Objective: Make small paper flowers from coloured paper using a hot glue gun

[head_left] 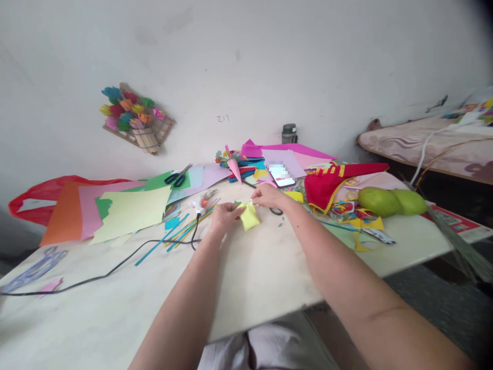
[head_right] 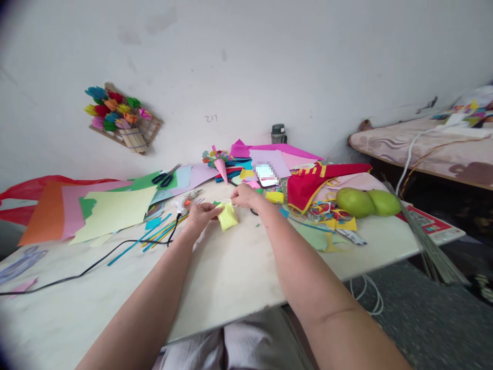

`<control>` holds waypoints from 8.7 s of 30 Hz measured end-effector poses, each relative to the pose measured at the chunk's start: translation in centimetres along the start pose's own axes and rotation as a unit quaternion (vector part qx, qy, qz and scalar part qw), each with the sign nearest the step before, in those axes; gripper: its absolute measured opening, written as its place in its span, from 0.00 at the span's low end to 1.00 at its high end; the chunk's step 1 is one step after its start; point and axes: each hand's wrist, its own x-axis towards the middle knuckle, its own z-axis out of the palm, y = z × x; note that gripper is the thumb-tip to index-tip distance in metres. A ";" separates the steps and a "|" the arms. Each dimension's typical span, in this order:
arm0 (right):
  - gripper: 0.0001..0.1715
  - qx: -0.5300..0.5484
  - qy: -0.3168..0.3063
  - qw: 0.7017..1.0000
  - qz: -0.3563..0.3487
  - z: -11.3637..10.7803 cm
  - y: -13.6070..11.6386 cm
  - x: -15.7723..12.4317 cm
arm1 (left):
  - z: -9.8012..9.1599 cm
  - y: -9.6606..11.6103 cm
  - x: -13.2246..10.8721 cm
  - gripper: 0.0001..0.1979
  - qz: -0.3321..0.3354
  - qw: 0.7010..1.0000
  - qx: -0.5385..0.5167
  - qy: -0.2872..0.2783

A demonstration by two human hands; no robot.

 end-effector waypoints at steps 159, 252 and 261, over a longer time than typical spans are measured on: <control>0.10 0.172 0.018 0.976 0.131 1.8 -0.2 -0.2 | -0.3 1.1 -0.7 0.14 0.209 0.868 0.445 0.065; 0.03 0.080 0.001 0.996 0.032 -0.2 -1.4 -0.9 | 0.3 0.6 -0.4 0.10 0.033 0.994 0.104 -0.021; 0.09 0.352 -0.040 0.935 0.034 -0.3 -0.9 -1.0 | 0.2 0.6 -0.3 0.09 0.125 0.944 0.304 0.007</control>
